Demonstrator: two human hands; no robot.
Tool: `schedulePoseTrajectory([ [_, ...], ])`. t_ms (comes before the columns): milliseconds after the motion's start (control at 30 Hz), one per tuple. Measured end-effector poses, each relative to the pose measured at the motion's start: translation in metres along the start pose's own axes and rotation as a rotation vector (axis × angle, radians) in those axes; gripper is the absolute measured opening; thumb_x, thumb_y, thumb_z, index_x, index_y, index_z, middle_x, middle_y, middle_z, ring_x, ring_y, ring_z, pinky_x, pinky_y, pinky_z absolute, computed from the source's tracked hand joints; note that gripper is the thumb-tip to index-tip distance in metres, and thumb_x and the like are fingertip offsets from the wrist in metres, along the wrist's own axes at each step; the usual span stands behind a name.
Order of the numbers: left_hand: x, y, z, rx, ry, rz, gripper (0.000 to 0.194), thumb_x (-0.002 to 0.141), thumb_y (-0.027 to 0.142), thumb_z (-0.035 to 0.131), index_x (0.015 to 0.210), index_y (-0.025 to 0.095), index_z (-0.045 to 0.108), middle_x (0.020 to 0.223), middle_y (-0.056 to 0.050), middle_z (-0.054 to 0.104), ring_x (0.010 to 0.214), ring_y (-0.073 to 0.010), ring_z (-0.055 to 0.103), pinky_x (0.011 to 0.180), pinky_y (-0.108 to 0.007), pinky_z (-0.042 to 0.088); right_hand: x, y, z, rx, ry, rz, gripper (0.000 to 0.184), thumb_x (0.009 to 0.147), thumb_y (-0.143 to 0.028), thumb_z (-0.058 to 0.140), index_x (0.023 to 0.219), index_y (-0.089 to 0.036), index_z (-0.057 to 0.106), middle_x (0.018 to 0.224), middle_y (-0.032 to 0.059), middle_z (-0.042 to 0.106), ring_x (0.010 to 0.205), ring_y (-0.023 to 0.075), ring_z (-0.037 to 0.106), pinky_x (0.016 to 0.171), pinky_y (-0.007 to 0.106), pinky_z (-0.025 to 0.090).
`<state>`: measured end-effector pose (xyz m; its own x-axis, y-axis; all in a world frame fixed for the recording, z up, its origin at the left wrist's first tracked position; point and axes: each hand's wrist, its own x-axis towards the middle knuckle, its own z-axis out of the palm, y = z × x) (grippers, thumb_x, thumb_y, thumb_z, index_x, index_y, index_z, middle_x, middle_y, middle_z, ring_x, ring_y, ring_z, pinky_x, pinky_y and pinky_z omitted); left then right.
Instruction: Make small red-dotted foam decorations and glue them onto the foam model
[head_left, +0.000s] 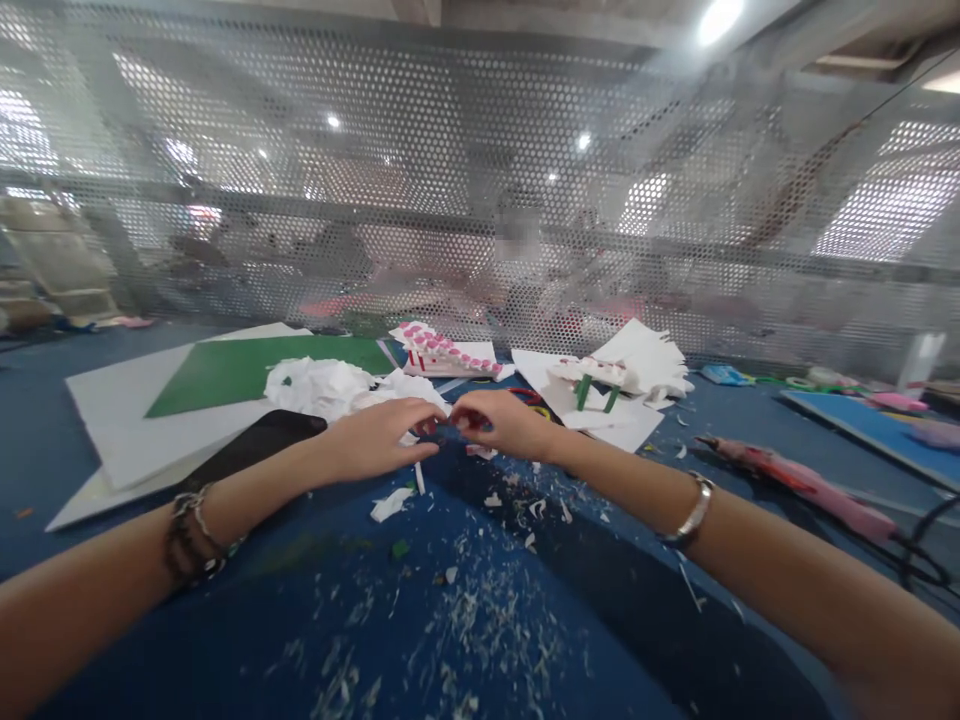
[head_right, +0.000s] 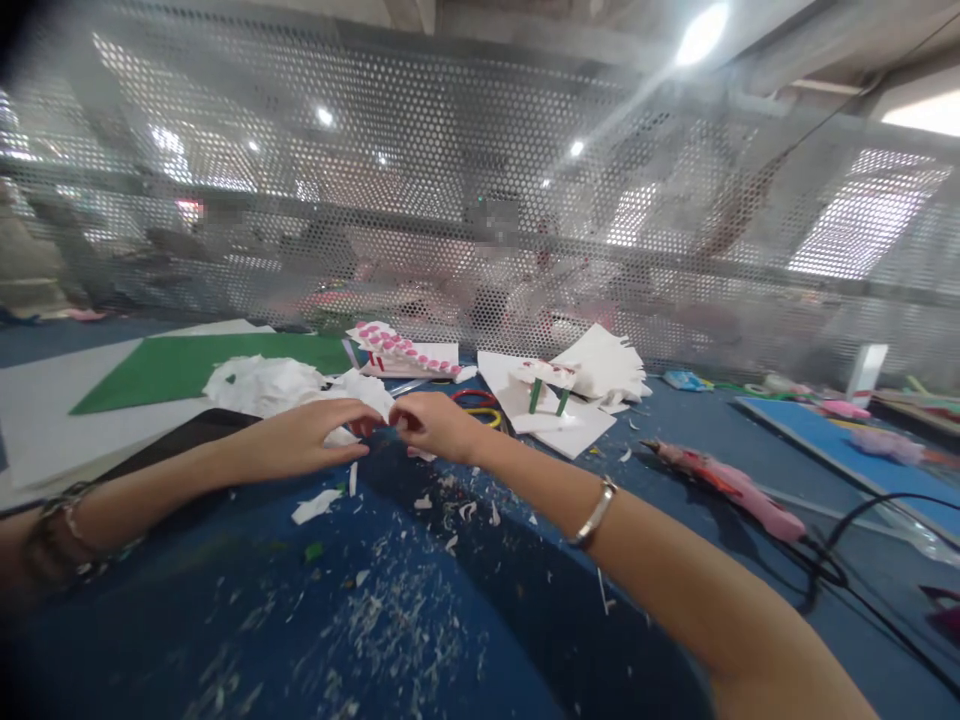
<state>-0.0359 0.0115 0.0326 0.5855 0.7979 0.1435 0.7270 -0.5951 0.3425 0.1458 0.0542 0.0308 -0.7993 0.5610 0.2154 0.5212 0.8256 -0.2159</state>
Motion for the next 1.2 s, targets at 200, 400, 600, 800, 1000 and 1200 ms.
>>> schedulePoseTrajectory([
  [200,0.002,0.027,0.032,-0.887,0.022,-0.038,0.034,0.069,0.028,0.057,0.099,0.016,0.046,0.084,-0.004,0.058,0.072,-0.0148,0.057,0.069,-0.028,0.041,-0.055,-0.025,-0.012,0.433,0.352,0.086,0.010,0.077,-0.021,0.049,0.086,-0.015,0.052,0.082,0.0033,0.062,0.074,0.0094,0.059,0.069,0.022,0.048],
  [400,-0.011,0.058,0.053,-1.400,-0.027,-0.117,0.023,0.069,0.034,0.059,0.085,0.018,0.061,0.073,0.000,0.061,0.068,-0.0117,0.057,0.072,-0.026,0.039,-0.087,-0.044,-0.006,0.255,0.500,-0.081,0.010,0.073,-0.015,0.058,0.081,-0.019,0.060,0.086,0.0020,0.065,0.086,0.0115,0.057,0.077,0.026,0.045],
  [600,-0.017,0.065,0.063,-1.623,-0.069,-0.223,0.025,0.063,0.039,0.066,0.077,0.018,0.066,0.066,0.002,0.059,0.063,-0.0084,0.051,0.067,-0.021,0.038,-0.088,-0.049,0.000,0.287,0.455,-0.118,0.004,0.076,-0.016,0.053,0.075,-0.016,0.057,0.071,0.0015,0.060,0.061,0.0068,0.053,0.055,0.018,0.045],
  [800,-0.016,0.062,0.068,-1.627,-0.011,-0.279,0.018,0.066,0.034,0.065,0.072,0.017,0.065,0.067,0.002,0.056,0.064,-0.0075,0.047,0.066,-0.020,0.036,-0.089,-0.053,0.002,0.227,0.343,-0.111,0.016,0.077,-0.013,0.050,0.093,-0.014,0.054,0.083,0.0034,0.060,0.072,0.0071,0.054,0.064,0.018,0.046],
  [1000,-0.018,0.062,0.066,-1.695,-0.046,-0.295,0.020,0.060,0.026,0.071,0.077,0.017,0.065,0.072,0.002,0.058,0.067,-0.0080,0.049,0.069,-0.021,0.036,-0.092,-0.053,0.002,0.160,0.405,-0.107,0.014,0.078,-0.013,0.049,0.089,-0.021,0.052,0.079,-0.0004,0.062,0.074,0.0097,0.054,0.067,0.022,0.046],
  [1200,-0.017,0.062,0.066,-1.704,-0.058,-0.261,0.025,0.056,0.030,0.073,0.076,0.018,0.066,0.073,0.001,0.060,0.070,-0.0098,0.051,0.071,-0.023,0.037,-0.091,-0.053,0.005,0.166,0.444,-0.157,0.009,0.077,-0.017,0.054,0.083,-0.023,0.051,0.076,-0.0015,0.063,0.073,0.0106,0.054,0.067,0.025,0.045],
])
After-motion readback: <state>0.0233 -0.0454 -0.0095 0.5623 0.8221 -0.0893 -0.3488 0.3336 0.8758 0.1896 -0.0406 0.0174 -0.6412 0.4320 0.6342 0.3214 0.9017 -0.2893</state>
